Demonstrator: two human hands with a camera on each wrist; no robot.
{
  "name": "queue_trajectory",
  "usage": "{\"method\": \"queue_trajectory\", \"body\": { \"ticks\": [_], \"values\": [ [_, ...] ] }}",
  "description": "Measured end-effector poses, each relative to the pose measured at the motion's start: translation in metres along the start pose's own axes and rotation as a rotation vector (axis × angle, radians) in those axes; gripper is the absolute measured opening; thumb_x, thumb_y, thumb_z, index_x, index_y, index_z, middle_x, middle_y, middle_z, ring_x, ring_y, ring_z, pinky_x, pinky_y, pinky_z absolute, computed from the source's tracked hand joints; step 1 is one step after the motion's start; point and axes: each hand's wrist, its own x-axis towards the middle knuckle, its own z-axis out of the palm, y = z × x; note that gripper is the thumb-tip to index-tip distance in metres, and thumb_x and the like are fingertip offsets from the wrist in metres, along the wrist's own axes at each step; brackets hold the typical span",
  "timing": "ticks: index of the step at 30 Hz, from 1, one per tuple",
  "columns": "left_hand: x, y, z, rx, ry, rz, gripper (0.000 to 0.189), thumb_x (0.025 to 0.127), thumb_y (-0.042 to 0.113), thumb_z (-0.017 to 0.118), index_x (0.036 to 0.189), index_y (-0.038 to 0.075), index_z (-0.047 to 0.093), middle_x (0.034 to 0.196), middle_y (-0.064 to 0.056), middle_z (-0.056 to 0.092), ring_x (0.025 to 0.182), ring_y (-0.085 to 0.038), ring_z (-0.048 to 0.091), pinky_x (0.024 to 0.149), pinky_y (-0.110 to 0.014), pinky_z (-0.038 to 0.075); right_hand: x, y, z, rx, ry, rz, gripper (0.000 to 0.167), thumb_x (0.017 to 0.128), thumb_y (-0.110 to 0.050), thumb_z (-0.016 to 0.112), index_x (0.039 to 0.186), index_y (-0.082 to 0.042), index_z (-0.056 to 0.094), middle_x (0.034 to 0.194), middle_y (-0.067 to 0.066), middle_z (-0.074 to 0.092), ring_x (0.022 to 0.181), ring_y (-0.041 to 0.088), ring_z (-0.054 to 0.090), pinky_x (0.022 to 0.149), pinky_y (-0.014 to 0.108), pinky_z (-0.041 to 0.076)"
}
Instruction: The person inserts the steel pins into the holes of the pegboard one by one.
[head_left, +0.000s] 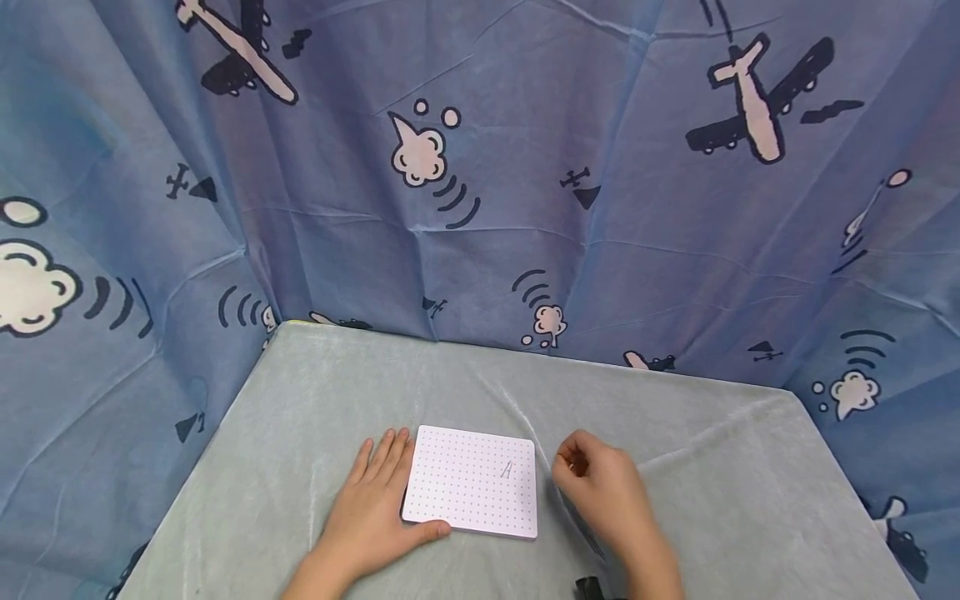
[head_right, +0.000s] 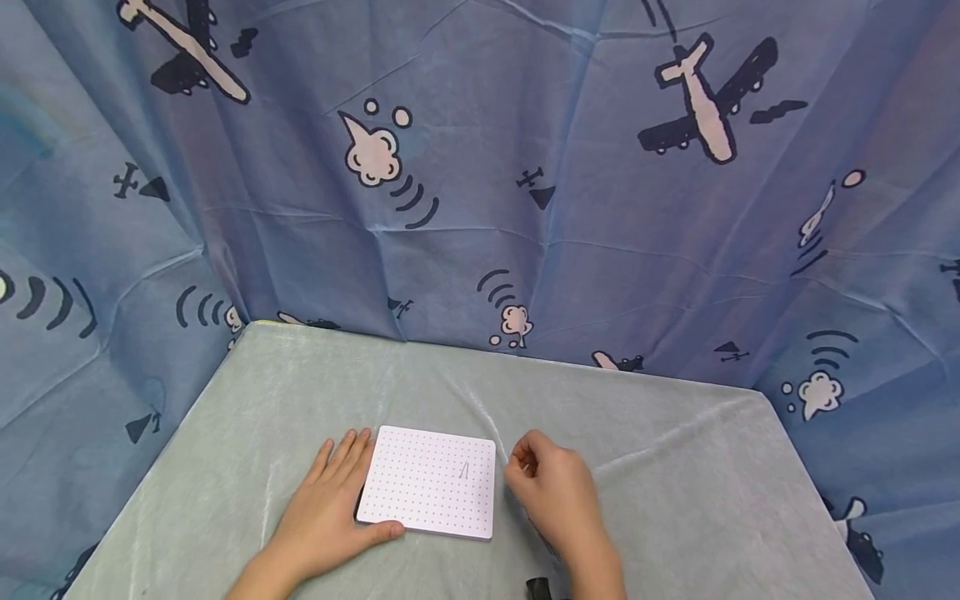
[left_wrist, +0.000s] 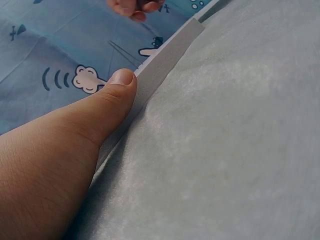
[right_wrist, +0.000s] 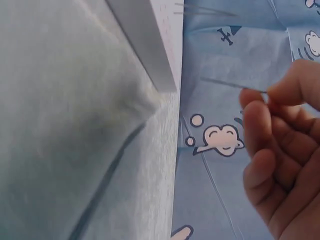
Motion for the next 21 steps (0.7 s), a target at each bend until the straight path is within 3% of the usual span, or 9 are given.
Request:
{"method": "queue_trajectory", "body": {
  "ticks": [4, 9, 15, 21],
  "values": [
    [0.000, 0.000, 0.000, 0.005, -0.008, -0.004, 0.134, 0.081, 0.098, 0.057, 0.167, -0.003, 0.038, 0.176, -0.019, 0.033, 0.166, -0.034, 0.022, 0.137, -0.051, 0.007, -0.001, -0.001, 0.006, 0.065, 0.003, -0.067, 0.020, 0.082, -0.003, 0.074, 0.082, -0.022, 0.067, 0.070, -0.017, 0.057, 0.064, 0.004, 0.053, 0.056, 0.024, 0.047],
    [0.000, 0.000, 0.000, -0.001, -0.015, -0.008, 0.134, 0.081, 0.098, 0.056, 0.168, -0.003, 0.037, 0.176, -0.018, 0.032, 0.166, -0.034, 0.021, 0.137, -0.050, 0.006, -0.001, -0.005, 0.016, 0.113, -0.013, -0.152, 0.030, 0.081, 0.002, 0.078, 0.081, -0.025, 0.065, 0.070, -0.021, 0.057, 0.063, 0.001, 0.053, 0.053, 0.023, 0.048],
    [0.001, -0.001, 0.001, -0.002, -0.001, 0.003, 0.135, 0.082, 0.100, 0.052, 0.168, -0.003, 0.037, 0.176, -0.018, 0.033, 0.166, -0.033, 0.022, 0.137, -0.050, 0.006, -0.002, -0.007, 0.026, 0.131, -0.017, -0.281, 0.033, 0.080, 0.003, 0.077, 0.082, -0.028, 0.065, 0.074, -0.025, 0.061, 0.065, -0.003, 0.055, 0.055, 0.019, 0.049],
    [0.001, -0.002, 0.001, 0.001, 0.000, 0.001, 0.135, 0.081, 0.100, 0.052, 0.168, -0.002, 0.037, 0.176, -0.018, 0.033, 0.166, -0.033, 0.022, 0.137, -0.050, 0.006, -0.004, -0.010, 0.032, 0.095, -0.024, -0.283, 0.036, 0.080, 0.002, 0.078, 0.082, -0.031, 0.063, 0.072, -0.026, 0.060, 0.060, -0.006, 0.051, 0.052, 0.018, 0.046]
  ]
}}
